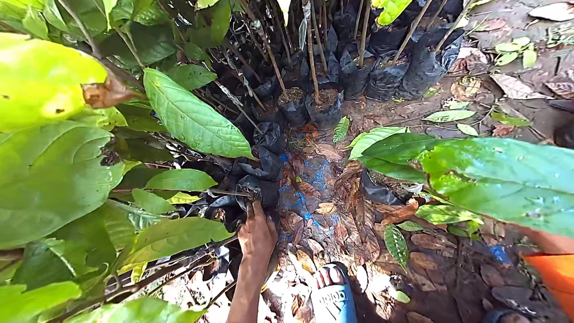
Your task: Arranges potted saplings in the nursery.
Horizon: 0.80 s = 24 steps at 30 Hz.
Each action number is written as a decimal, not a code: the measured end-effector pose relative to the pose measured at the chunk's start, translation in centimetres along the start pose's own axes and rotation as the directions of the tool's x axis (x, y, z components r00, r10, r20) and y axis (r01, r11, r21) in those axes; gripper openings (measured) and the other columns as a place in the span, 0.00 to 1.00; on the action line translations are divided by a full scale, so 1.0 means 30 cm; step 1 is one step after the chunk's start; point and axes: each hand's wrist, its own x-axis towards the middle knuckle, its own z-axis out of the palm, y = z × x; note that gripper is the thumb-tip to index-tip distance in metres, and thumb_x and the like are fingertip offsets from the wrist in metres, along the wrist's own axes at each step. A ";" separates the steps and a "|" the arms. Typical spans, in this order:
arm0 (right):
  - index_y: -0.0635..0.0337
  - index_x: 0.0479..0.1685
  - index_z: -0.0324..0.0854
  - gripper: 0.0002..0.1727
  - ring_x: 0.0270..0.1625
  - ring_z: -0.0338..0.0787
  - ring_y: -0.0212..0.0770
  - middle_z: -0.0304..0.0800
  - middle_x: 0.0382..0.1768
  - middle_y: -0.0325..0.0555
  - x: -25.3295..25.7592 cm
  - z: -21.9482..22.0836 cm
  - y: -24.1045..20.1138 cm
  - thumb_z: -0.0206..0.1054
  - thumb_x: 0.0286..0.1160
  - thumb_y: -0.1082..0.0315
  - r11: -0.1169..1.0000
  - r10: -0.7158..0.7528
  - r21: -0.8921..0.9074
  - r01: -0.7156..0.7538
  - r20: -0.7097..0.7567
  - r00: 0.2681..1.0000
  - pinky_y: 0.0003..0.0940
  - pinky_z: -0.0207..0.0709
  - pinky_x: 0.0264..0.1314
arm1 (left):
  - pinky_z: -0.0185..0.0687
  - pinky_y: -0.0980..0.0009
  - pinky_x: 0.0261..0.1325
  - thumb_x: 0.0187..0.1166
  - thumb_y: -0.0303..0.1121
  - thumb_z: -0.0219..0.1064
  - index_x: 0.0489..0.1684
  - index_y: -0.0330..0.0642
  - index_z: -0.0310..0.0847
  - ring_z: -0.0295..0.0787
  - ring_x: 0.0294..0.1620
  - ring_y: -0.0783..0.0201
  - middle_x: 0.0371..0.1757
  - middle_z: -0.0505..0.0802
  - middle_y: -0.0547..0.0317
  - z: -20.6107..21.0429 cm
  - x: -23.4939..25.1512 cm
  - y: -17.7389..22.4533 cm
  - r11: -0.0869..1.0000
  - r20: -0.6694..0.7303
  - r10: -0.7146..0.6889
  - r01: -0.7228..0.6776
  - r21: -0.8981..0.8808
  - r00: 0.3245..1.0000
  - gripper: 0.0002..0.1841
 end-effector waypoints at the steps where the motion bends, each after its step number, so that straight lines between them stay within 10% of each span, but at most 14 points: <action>1: 0.67 0.71 0.81 0.22 0.69 0.85 0.71 0.85 0.67 0.70 -0.012 0.009 0.026 0.70 0.78 0.71 1.000 -0.004 0.002 0.004 -0.030 1.000 0.66 0.71 0.76 | 0.84 0.44 0.62 0.83 0.38 0.63 0.91 0.40 0.57 0.91 0.61 0.38 0.86 0.73 0.40 -0.002 0.000 -0.003 1.000 0.013 0.014 -0.014 0.014 1.000 0.35; 9: 0.67 0.69 0.81 0.20 0.69 0.84 0.67 0.85 0.67 0.69 0.001 0.052 0.128 0.67 0.77 0.79 0.999 0.007 0.031 -0.006 -0.043 0.999 0.65 0.71 0.76 | 0.86 0.46 0.60 0.85 0.41 0.63 0.88 0.40 0.62 0.91 0.59 0.38 0.86 0.72 0.39 0.005 0.013 -0.010 0.999 -0.013 0.047 -0.047 0.019 0.999 0.33; 16: 0.70 0.70 0.80 0.21 0.70 0.83 0.67 0.84 0.67 0.70 0.001 0.064 0.178 0.67 0.76 0.82 0.993 0.102 0.065 -0.099 -0.036 0.994 0.61 0.71 0.75 | 0.89 0.44 0.42 0.74 0.39 0.74 0.85 0.38 0.68 0.95 0.44 0.38 0.76 0.82 0.35 0.114 -0.020 -0.028 0.940 -0.377 0.143 -0.245 -0.237 0.915 0.37; 24: 0.65 0.74 0.77 0.21 0.67 0.86 0.66 0.84 0.66 0.70 0.113 0.057 0.092 0.65 0.85 0.69 0.990 0.140 -0.009 -0.140 0.106 0.984 0.63 0.74 0.74 | 0.88 0.48 0.54 0.79 0.44 0.69 0.79 0.48 0.77 0.93 0.57 0.42 0.83 0.76 0.37 0.079 0.020 0.015 0.904 -0.271 0.194 -0.279 -0.324 0.943 0.28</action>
